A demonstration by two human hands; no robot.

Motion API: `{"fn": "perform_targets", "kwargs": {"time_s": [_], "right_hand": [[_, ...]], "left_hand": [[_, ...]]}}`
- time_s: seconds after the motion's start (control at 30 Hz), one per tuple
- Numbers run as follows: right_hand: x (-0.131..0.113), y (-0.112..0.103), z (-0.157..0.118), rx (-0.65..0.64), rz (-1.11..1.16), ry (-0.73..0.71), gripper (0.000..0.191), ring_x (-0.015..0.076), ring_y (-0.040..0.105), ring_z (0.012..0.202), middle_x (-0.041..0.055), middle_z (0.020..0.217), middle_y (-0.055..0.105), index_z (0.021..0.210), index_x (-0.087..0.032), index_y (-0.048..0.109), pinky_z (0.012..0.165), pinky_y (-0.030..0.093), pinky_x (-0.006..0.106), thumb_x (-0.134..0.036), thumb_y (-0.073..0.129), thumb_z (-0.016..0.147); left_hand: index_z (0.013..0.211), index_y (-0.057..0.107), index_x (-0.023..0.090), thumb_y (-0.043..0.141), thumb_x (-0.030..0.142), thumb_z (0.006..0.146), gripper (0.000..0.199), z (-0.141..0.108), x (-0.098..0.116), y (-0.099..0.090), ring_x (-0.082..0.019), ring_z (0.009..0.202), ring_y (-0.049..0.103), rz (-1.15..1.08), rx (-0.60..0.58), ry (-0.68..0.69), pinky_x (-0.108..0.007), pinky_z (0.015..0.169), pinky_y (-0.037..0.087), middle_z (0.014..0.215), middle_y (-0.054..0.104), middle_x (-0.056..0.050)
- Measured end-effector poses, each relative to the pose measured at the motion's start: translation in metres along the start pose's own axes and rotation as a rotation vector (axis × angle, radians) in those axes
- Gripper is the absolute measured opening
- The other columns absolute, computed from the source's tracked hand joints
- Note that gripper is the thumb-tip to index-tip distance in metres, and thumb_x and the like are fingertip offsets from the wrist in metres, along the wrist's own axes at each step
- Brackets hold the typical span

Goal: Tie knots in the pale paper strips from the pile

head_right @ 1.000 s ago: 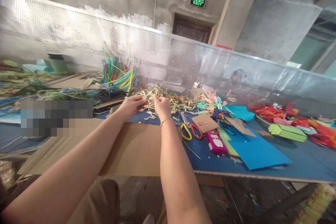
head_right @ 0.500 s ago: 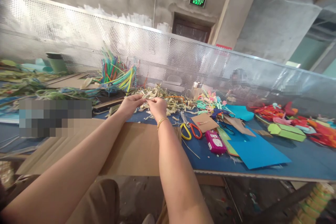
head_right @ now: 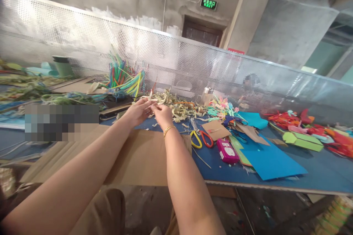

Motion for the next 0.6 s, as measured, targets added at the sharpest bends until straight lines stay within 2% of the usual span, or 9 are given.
{"fn": "perform_targets", "kwargs": {"time_s": [0.1,0.4,0.6], "right_hand": [[0.002,0.007,-0.002,-0.005,-0.002,-0.036,0.026,0.0136,0.061,0.066,0.0017,0.071,0.069,0.078,-0.018,0.071,0.065,0.046,0.023,-0.041,0.061,0.075],[0.014,0.017,0.005,-0.026,0.272,0.017,0.023,0.0139,0.063,0.07,0.0038,0.075,0.07,0.075,-0.016,0.07,0.066,0.047,0.024,-0.037,0.063,0.071],[0.014,0.014,0.005,0.014,0.18,0.088,0.031,0.013,0.059,0.061,0.0029,0.061,0.066,0.069,-0.015,0.069,0.059,0.045,0.023,-0.045,0.065,0.068]], "left_hand": [[0.079,0.053,0.02,0.073,0.023,0.07,0.022,-0.004,-0.001,0.005,-0.012,0.074,0.063,-0.016,-0.013,-0.037,-0.022,0.063,0.045,0.089,0.069,-0.001],[0.075,0.053,0.019,0.071,0.021,0.071,0.02,-0.003,0.0,0.006,-0.01,0.062,0.057,-0.011,-0.053,-0.08,-0.022,0.059,0.042,0.079,0.065,0.001],[0.074,0.049,0.021,0.067,0.022,0.072,0.018,-0.005,0.002,0.005,-0.012,0.065,0.056,0.019,-0.053,-0.153,-0.025,0.058,0.039,0.085,0.067,0.001]]}}
Point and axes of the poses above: each hand's wrist, its own z-axis towards the middle knuckle, its own y-axis out of the palm, x = y × z, the point moved 1 cm from there along z, towards the middle knuckle
